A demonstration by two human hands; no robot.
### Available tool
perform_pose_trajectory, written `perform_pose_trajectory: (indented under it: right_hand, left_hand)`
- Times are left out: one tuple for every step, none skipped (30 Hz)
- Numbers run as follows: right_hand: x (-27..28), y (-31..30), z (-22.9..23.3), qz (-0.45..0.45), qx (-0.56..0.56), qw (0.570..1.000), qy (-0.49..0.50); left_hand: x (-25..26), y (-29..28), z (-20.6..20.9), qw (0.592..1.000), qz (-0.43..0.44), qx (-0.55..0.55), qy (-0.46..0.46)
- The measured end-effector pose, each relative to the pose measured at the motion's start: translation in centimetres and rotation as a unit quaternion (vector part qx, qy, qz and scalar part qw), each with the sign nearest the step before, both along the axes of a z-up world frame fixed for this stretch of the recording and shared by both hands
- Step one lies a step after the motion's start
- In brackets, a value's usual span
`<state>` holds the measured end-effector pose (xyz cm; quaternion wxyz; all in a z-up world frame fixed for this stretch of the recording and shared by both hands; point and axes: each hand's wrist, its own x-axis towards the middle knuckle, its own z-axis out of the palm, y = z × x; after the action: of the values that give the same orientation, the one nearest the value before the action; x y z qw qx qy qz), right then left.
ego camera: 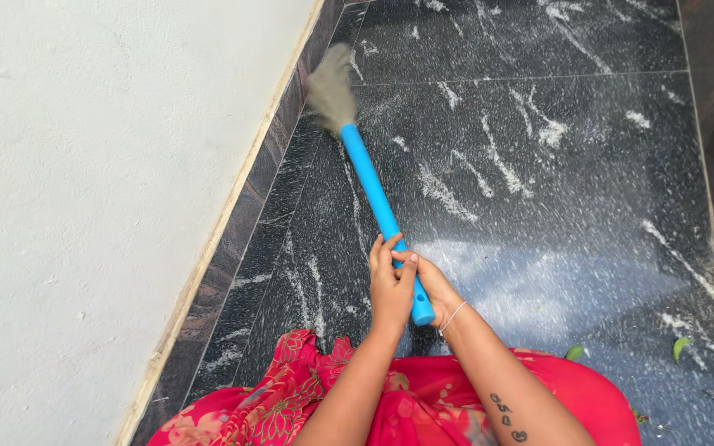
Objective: The person sweeps debris from a dark-tiled floor into a pile using a broom.
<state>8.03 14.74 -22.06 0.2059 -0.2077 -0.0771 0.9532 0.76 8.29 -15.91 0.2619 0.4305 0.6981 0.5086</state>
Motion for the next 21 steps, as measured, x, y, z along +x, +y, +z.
perform_pose_trajectory:
  right_hand:
    - [-0.2,0.0,-0.2,0.000,-0.002,1.000,0.003]
    - [-0.1,0.2,-0.5,-0.010,-0.004,1.000,0.000]
    - [-0.3,0.7,-0.8,-0.020,-0.006,1.000,-0.003]
    - [-0.2,1.3,-1.3,-0.019,-0.009,1.000,-0.004]
    - [0.2,2.3,-1.9,-0.071,0.007,0.997,0.000]
    - [0.9,3.1,-2.7,-0.123,0.023,0.992,0.002]
    - [1.6,4.1,-3.5,-0.151,0.014,0.988,0.002]
    - [2.6,5.2,-4.2,-0.179,0.008,0.984,0.002]
    - [3.6,5.9,-4.9,-0.178,0.007,0.984,-0.001]
    - [4.5,6.6,-5.3,-0.237,0.023,0.971,-0.020]
    - [5.5,7.1,-5.7,-0.296,0.040,0.954,-0.039]
    - [6.7,7.4,-5.9,-0.295,0.041,0.954,-0.041]
    - [7.8,7.6,-5.7,-0.328,0.063,0.942,-0.021]
    - [8.1,8.2,-5.0,-0.362,0.089,0.928,0.002]
    - [8.8,7.9,-4.1,-0.364,0.093,0.927,0.004]
    - [9.8,7.1,-2.9,-0.357,0.113,0.926,-0.039]
    - [10.4,6.6,-1.5,-0.350,0.132,0.924,-0.083]
    - [10.5,5.9,-0.5,-0.351,0.131,0.923,-0.081]
    - [10.5,5.4,0.5,-0.347,0.157,0.921,-0.081]
    - [10.5,5.0,1.2,-0.344,0.181,0.918,-0.081]
    - [10.1,4.5,1.7,-0.345,0.179,0.918,-0.080]
  left_hand:
    - [0.1,0.2,0.4,0.996,0.015,0.040,0.079]
    - [0.3,0.4,0.7,0.984,0.029,0.080,0.155]
    - [0.5,0.8,1.1,0.984,0.029,0.079,0.156]
    - [0.8,1.7,1.4,0.994,0.010,0.030,0.105]
    - [1.0,2.7,1.7,0.998,-0.009,-0.020,0.053]
    - [1.5,3.5,1.8,0.996,-0.026,-0.034,0.072]
    - [2.0,4.4,1.8,0.994,-0.043,-0.049,0.091]
    - [2.8,5.7,1.8,0.991,-0.057,-0.056,0.103]
    - [3.6,6.8,1.6,0.989,-0.072,-0.062,0.116]
    - [4.4,7.8,1.5,0.989,-0.071,-0.061,0.115]
    - [5.2,8.8,1.4,0.988,-0.099,-0.056,0.107]
    - [6.0,9.1,1.2,0.986,-0.127,-0.052,0.098]
    - [6.8,9.1,1.0,0.986,-0.127,-0.052,0.097]
    - [7.4,9.6,1.1,0.978,-0.159,-0.084,0.108]
    - [8.0,10.0,1.3,0.967,-0.191,-0.115,0.120]
    - [8.3,9.9,1.5,0.968,-0.191,-0.109,0.125]
    - [8.8,9.4,1.6,0.975,-0.196,-0.076,0.070]
    - [9.2,8.3,1.4,0.978,-0.201,-0.049,0.011]
    - [9.0,7.8,1.2,0.978,-0.201,-0.049,0.013]
    - [8.6,7.1,1.1,0.980,-0.198,-0.022,0.007]
    - [8.1,6.5,1.1,0.981,-0.195,0.005,0.001]
